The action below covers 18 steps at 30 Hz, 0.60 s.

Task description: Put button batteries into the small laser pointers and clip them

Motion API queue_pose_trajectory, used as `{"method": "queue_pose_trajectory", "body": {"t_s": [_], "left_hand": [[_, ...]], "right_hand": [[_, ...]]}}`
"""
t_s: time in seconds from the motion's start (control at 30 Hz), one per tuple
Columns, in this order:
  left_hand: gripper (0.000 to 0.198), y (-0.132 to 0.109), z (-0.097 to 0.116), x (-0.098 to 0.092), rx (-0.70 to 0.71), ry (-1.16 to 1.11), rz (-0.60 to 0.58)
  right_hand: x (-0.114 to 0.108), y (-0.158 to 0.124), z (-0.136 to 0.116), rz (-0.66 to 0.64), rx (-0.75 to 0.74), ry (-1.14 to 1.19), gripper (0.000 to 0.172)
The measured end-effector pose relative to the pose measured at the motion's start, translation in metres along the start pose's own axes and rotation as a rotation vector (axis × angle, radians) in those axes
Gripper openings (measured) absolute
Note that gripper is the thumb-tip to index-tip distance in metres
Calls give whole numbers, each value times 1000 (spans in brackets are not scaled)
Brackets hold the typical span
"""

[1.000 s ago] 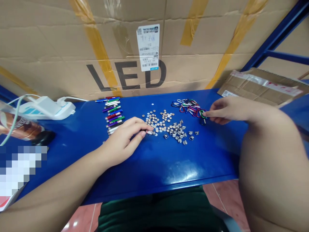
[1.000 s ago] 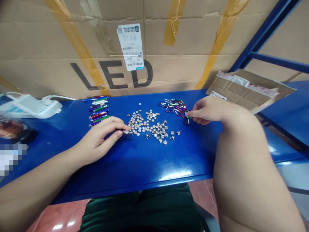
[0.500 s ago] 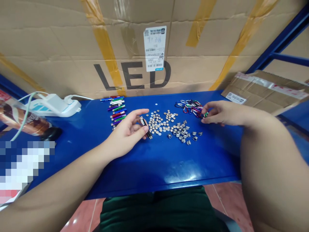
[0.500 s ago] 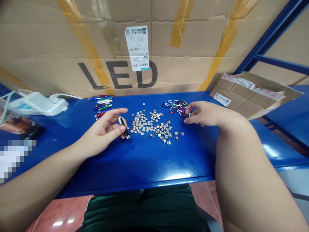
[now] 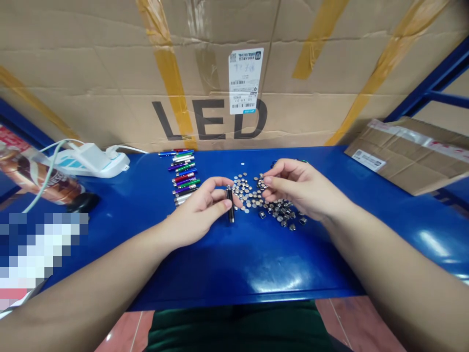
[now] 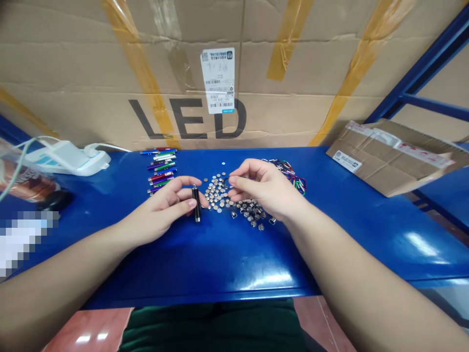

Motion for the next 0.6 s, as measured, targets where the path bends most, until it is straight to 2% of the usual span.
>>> {"method": "queue_pose_trajectory", "body": {"t_s": [0.17,0.33,0.47,0.6], "left_hand": [[28,-2,-2,12,-56,-18,-130],[28,-1,-3,17,-145,-119,-107],[28,1,-1,15,-158,-117,-83],[30,2,-1,14,-142,-77,-90]], "right_hand": [[22,-1,6,-34,-52,39,35],[26,-2,10,-67,-52,89,30],[24,-3,12,-94,-13,67,29],[24,-2,14,-65,-44,88,30]]}}
Point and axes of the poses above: each hand's wrist, its own y-axis towards the middle knuckle, its own x-axis out of the palm, z = x × y, the point moved 1 cm from there along y, towards the middle knuckle, and after that the axes turned 1 degree about -y, right-handed, at the moved point
